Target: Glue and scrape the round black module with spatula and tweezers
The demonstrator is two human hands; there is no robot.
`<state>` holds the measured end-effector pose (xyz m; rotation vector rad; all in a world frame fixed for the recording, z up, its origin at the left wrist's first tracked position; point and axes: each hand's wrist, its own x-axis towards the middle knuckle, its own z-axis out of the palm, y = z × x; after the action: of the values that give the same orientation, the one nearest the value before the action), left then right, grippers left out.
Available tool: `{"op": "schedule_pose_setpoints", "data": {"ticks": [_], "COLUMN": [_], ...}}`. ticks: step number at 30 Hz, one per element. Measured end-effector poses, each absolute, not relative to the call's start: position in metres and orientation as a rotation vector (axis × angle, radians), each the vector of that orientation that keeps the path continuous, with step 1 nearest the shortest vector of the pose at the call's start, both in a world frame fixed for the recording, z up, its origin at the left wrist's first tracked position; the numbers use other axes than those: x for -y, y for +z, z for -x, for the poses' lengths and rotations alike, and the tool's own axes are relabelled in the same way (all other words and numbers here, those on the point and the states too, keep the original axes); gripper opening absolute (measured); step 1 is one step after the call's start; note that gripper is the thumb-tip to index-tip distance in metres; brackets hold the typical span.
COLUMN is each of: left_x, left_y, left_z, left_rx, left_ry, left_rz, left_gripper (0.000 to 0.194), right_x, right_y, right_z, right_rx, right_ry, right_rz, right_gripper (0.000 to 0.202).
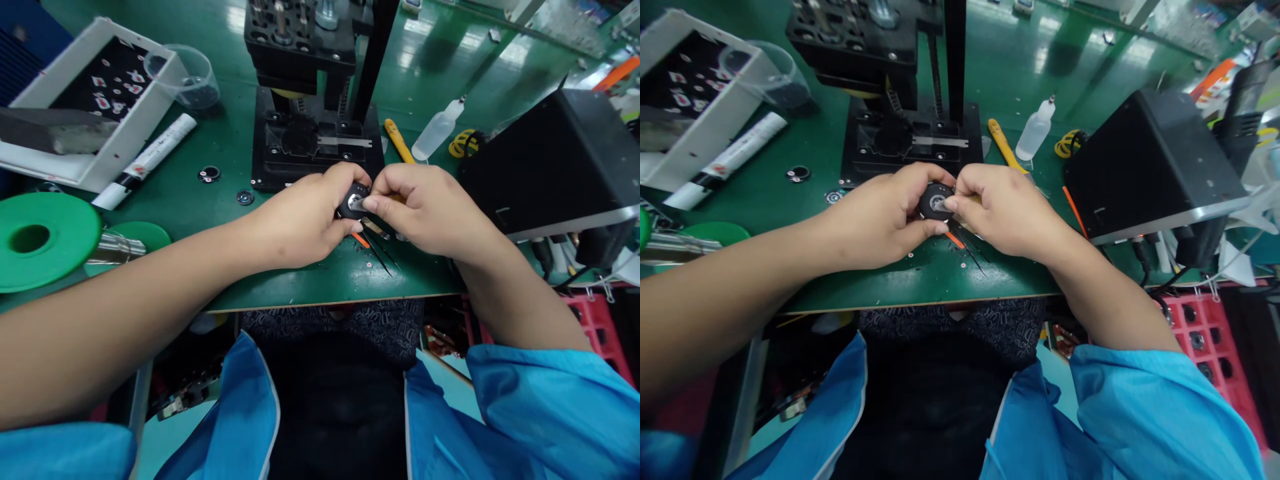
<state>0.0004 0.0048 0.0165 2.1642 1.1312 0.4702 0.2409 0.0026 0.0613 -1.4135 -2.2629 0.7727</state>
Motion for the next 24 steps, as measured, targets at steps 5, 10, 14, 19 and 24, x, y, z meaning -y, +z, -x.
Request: {"op": "schedule_pose_setpoints", "data": {"ticks": [5,10,14,19,24], "left_x": [-0.0037,-0.0011,-0.0009,-0.0021,-0.0028], "left_y": [0.02,0.0233,0.0193,0.0195,0.0228], "left_z": [-0.0016,-0.004,-0.0035,-0.0041,-0.0033], "left_rx": [-1.118,-1.216,-1.154,-1.219,-1.14], "left_ry": [0.458,0.465,0.451,0.462,0.446], "left_rz": [-2.186,-2.157,-2.208,-2.174,-2.205], "left_gripper": [0.061,0.061,0.06,0.058,0.06], "right_x": [-0.001,0.0006,-0.0018,-0.0024,-0.0015], "right_y": [0.0604,0.0577,0.0559,0.052,0.0564], "right_z": [-0.2409,-0.2397,-0.2414,-0.2389,-0.2378], "right_rx": [2.283,2.231,2.298,2.215,2.256], "right_ry": [0.764,0.72,0.735,0.703,0.759], "right_rz": [1.388,1.424,1.365,1.419,1.398], "right_gripper": [0.031,0.029,0.032,0.028,0.029]}}
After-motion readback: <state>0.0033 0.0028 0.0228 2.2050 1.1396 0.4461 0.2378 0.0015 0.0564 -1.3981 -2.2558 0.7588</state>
